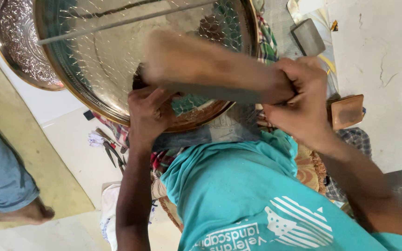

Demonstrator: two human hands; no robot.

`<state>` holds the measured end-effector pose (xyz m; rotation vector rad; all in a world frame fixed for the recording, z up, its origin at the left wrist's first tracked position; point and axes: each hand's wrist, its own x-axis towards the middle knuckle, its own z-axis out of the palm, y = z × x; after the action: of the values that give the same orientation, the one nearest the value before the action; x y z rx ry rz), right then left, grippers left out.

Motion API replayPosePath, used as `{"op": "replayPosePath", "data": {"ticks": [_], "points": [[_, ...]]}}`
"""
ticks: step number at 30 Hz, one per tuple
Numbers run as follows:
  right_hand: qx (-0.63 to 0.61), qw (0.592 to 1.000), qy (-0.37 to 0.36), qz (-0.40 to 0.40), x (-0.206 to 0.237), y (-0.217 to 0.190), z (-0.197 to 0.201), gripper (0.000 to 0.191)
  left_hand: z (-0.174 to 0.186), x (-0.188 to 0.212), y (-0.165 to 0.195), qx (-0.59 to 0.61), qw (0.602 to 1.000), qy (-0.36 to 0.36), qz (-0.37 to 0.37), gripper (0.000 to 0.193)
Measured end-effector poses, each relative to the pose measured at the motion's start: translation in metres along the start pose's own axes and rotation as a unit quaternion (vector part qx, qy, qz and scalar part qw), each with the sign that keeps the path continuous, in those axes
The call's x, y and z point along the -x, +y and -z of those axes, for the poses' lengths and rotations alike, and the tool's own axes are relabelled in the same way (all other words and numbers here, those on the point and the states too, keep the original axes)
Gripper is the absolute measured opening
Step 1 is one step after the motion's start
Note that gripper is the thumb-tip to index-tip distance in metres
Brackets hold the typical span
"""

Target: The person sits on the floor with a decorative brass tray on their lap and hammers a chisel with a wooden mallet to emboss a floral pattern into the metal. They reposition the chisel across the tray surface and continue hammering along the design.

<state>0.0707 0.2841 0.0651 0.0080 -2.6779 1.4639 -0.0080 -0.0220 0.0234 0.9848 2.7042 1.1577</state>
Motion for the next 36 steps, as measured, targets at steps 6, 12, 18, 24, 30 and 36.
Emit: {"op": "replayPosePath", "data": {"ticks": [6, 12, 18, 24, 30, 36], "points": [[0.198, 0.979, 0.017, 0.054, -0.006, -0.011, -0.007, 0.031, 0.000, -0.006, 0.009, 0.011, 1.000, 0.019, 0.004, 0.036], [0.241, 0.970, 0.002, 0.042, -0.007, -0.018, -0.007, 0.029, 0.001, -0.003, 0.010, 0.006, 1.000, 0.015, 0.021, 0.041], [0.235, 0.971, -0.010, 0.031, 0.002, -0.004, -0.011, 0.035, -0.001, 0.000, 0.005, 0.010, 0.999, 0.008, 0.041, 0.040], [0.231, 0.972, -0.015, 0.028, 0.003, -0.011, -0.008, 0.036, 0.001, 0.000, 0.010, 0.017, 0.999, 0.022, 0.030, 0.039], [0.224, 0.974, -0.014, 0.023, -0.002, -0.012, -0.010, 0.032, 0.004, -0.002, 0.010, 0.040, 0.999, 0.022, -0.012, 0.039], [0.211, 0.977, -0.025, 0.014, 0.003, -0.009, -0.005, 0.028, -0.002, -0.003, 0.005, 0.024, 0.998, 0.010, 0.060, 0.044]]}}
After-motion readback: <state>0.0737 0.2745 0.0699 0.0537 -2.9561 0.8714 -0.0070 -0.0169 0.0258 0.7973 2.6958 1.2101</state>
